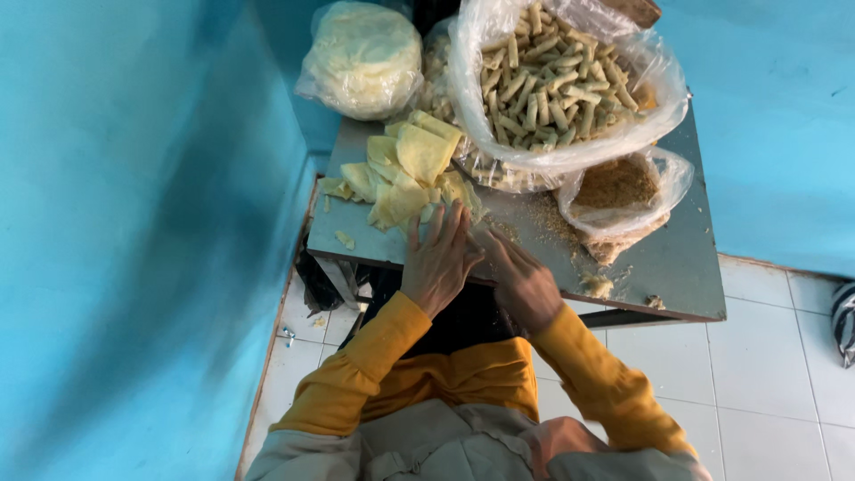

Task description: The person sits at a small table and shapes pieces of dough by hand, rolling and pinching them into stick shapes. They dip the shaped sticks into a brown powder in a plastic bag and place the finished sticks into a large bag filled with similar sticks.

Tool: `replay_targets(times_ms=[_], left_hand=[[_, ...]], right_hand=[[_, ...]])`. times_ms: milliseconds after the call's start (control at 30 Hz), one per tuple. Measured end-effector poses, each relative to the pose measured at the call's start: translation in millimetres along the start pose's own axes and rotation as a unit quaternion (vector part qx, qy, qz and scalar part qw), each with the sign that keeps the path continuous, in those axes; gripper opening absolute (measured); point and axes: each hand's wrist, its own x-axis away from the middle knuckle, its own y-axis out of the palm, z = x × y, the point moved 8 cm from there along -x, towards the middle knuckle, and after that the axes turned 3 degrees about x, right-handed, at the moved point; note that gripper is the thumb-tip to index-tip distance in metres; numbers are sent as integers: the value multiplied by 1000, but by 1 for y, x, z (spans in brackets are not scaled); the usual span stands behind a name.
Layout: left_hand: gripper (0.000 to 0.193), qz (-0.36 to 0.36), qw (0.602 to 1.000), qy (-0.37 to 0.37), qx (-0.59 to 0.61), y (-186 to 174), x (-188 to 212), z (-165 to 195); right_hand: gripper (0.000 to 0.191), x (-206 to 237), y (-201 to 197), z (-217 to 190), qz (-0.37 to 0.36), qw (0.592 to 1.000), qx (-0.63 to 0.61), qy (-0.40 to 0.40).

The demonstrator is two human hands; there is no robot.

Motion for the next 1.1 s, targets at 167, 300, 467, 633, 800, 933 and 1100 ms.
replay_targets(times_ms=[167,300,467,633,800,933,1100], left_hand=[[73,-22,999,6,39,-8,-16,-21],[76,-9,999,2,41,3,7,-27],[75,-21,998,8,59,30,48,-33],[75,-25,998,11,59,38,62,-36],[74,-15,998,23,57,40,61,-39],[75,-29,998,19,59,43,67,-51],[74,-32,998,21,57,45,75,-57]], right_hand=[[21,138,23,61,-332,847,-265,319],[32,303,58,66,-496,688,-197,492],[31,391,132,-13,-494,580,-255,595],[29,390,158,-53,-478,574,-276,604],[28,385,141,-59,-476,571,-276,609],[27,396,158,-73,-481,569,-272,610],[26,422,173,-77,-484,564,-271,612]])
